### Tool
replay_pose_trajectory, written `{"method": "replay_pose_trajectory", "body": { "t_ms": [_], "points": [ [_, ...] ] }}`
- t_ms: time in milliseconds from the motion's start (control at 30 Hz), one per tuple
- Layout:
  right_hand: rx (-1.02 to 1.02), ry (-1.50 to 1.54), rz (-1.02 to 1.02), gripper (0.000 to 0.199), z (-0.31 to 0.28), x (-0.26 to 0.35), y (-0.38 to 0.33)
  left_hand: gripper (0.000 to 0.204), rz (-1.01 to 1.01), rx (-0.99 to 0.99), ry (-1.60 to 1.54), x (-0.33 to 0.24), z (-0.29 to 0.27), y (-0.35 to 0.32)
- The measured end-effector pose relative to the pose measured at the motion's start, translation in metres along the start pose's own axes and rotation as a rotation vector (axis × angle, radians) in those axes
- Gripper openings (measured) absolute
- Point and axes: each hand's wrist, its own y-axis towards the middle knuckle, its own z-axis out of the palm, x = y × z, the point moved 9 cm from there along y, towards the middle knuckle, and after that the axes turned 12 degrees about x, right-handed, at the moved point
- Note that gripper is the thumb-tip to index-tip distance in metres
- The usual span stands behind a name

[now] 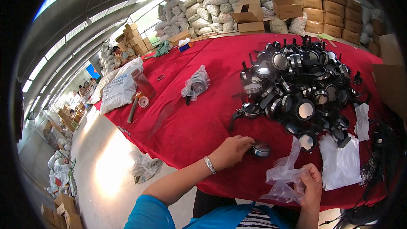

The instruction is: Packing circular manufacturing components into plastic bags.

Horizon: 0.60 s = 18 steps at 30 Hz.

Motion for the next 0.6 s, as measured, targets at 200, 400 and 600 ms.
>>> {"method": "replay_pose_trajectory", "body": {
  "t_ms": [200, 400, 600],
  "points": [
    [0.016, 0.034, 0.017, 0.01, 0.0, -0.006, 0.002, 0.03, 0.12, -0.078, 0.247, -0.019, 0.001, -0.016],
    [0.007, -0.025, -0.005, 0.01, 0.002, -0.001, -0.006, 0.041, 0.067, -0.033, 0.366, -0.007, 0.009, -0.011],
    [-0.116, -0.106, 0.032, 0.01, 0.001, -0.002, -0.001, 0.036, -0.259, -0.128, -1.053, 0.043, -0.008, -0.035]
  ]
}}
